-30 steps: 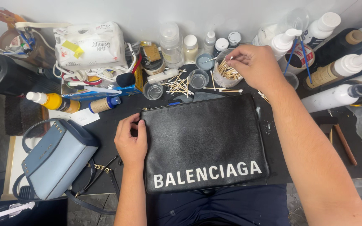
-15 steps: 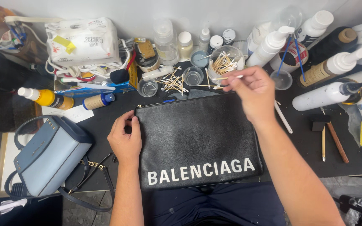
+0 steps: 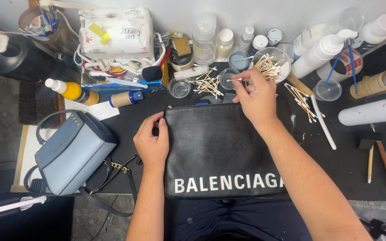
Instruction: The person cleans a black leather clutch with white lettering by applying a substance from a cotton swab to the surface of the bag and the lettering.
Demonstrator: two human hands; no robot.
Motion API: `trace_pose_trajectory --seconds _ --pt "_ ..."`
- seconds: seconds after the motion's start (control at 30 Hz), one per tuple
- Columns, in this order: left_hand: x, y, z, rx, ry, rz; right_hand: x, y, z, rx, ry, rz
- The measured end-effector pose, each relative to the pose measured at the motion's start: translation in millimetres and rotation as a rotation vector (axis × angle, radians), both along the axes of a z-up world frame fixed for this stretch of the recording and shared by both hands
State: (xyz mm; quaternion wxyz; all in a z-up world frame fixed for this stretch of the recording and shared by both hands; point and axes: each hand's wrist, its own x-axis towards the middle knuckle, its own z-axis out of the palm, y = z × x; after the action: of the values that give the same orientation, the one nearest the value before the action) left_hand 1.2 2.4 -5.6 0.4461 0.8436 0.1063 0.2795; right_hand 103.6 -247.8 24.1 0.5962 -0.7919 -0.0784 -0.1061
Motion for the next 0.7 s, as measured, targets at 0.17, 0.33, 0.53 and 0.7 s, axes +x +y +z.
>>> trace_pose_trajectory --seconds 0.17,0.33,0.53,0.7 --pt "0.3 0.5 2.2 0.015 0.021 -0.007 -4.3 -0.8 -4.2 0.008 -0.059 -0.013" --pt "0.2 1.2 3.6 0.013 0.056 -0.004 -4.3 -0.8 -5.6 0.115 -0.1 0.078" --pt "0.5 0.4 3.3 0.027 0.064 0.0 -12.4 -2.0 -6.2 0.178 0.013 0.117" --pt "0.7 0.6 2.2 0.069 0.08 0.014 -8.1 24.6 -12.5 0.213 -0.057 0.305"
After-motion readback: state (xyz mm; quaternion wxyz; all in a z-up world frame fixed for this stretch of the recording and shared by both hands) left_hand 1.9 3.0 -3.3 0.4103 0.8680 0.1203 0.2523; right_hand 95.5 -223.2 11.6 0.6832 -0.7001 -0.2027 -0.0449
